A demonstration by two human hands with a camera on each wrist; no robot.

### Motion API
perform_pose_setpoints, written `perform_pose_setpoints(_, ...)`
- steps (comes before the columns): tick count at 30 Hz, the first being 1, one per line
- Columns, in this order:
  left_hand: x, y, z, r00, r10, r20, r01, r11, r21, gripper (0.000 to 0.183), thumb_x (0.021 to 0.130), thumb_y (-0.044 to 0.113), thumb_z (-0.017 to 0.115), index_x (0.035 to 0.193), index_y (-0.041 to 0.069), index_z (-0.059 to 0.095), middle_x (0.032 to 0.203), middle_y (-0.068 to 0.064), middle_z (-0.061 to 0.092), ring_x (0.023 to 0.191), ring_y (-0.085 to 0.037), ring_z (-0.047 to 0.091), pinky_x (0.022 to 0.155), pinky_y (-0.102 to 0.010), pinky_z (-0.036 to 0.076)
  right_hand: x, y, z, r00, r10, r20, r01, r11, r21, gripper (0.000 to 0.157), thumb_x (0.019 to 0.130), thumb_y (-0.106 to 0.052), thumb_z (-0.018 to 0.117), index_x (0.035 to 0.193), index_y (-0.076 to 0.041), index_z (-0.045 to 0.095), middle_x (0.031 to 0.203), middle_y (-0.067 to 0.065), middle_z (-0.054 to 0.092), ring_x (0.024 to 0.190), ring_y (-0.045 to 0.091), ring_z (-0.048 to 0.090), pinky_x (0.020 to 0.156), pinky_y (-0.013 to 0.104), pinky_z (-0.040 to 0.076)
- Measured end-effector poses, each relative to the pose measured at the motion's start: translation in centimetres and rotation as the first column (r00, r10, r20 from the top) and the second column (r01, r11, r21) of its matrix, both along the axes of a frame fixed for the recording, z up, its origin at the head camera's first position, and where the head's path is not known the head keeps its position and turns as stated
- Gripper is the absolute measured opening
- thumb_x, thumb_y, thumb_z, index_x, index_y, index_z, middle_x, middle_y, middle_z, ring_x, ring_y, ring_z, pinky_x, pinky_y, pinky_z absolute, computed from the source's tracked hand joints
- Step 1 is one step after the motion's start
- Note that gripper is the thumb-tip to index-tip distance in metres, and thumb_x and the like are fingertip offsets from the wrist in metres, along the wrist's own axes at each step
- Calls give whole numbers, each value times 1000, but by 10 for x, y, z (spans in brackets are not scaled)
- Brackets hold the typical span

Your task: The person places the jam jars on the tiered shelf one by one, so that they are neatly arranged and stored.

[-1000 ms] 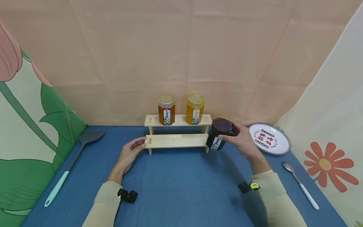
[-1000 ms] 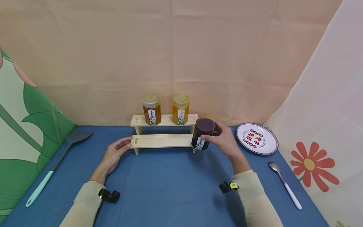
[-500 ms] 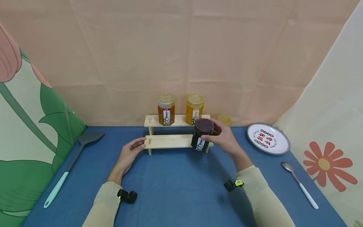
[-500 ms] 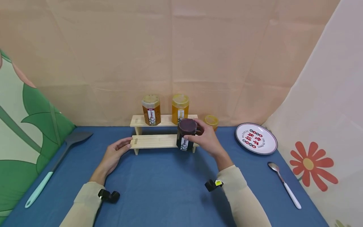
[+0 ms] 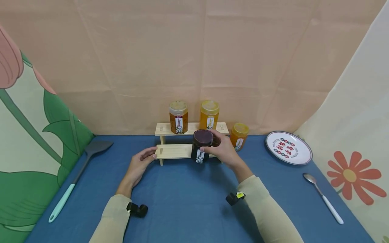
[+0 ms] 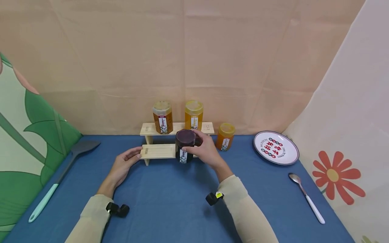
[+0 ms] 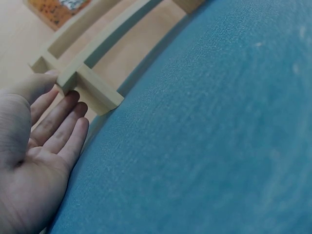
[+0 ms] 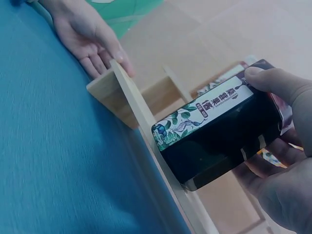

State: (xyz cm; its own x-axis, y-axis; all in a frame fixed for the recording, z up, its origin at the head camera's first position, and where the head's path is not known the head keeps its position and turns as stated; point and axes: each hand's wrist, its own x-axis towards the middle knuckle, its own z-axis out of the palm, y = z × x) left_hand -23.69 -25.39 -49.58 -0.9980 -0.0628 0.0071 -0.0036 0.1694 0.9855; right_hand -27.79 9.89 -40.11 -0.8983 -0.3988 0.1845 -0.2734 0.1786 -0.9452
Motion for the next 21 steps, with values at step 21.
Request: perform_pose_setpoints(21, 0, -1, -2, 1000, -1, -17, 2, 1000, 6, 51, 101, 35, 69, 146, 14, 58, 147, -12, 58, 120, -4, 59, 96, -11, 51, -4, -48, 0, 998, 62, -1, -62, 998, -32, 67, 86, -18, 86, 146, -19, 56, 138, 5, 65, 122, 26, 64, 105, 42, 56)
